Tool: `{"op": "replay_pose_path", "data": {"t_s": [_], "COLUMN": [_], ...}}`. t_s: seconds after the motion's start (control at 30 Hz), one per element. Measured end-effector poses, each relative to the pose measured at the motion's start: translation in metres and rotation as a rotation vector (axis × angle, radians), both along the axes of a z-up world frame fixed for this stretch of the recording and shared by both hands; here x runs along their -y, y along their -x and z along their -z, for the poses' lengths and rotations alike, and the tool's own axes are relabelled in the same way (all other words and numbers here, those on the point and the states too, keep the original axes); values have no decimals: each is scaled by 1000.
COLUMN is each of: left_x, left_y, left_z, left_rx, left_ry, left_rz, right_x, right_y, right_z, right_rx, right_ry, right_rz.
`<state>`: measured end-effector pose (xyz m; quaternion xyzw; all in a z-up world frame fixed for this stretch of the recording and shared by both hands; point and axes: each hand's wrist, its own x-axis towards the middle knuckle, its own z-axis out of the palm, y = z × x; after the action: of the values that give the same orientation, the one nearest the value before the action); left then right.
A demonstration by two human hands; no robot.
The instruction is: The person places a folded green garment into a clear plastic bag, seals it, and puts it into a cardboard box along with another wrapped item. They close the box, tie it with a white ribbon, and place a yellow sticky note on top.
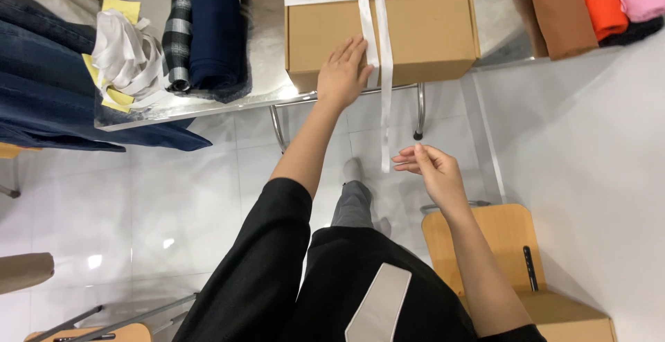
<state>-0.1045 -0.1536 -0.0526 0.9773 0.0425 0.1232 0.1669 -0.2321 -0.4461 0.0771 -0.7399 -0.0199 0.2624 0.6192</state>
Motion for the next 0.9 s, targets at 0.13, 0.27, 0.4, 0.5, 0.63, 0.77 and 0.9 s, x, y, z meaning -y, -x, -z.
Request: {"op": "replay_pose_path", "data": {"t_s": [0.13,0.27,0.4,0.5,0.63,0.77,0.9], "left_x": [0,-15,-39,-49,-49,-54,-61], "left_y": [4,-13,-42,-63,-66,-71,-81], "left_z": [-26,-32,-43,-34,-68,-91,-95], "left_rx": [-57,-113,-134,-180,-193,-282,-276], "left_ry": [-65,12,177,210,250,384,596], "left_rz": [-58,-62,-96,-107,-100,-211,-390], "right_x": [-13,-48,-98,-143,-197,-234,-244], "right_y": [-35,-91,-171,-224,-280,-333,-330], "right_z": [20,17,33,27,33,69,46], "right_rx": [56,161,288,248,244,290,-7], "right_ry": [-144,-104,-132,-141,-115,322,-80], "right_rz": [-14,25,1,-2,-34,-132,-69]}}
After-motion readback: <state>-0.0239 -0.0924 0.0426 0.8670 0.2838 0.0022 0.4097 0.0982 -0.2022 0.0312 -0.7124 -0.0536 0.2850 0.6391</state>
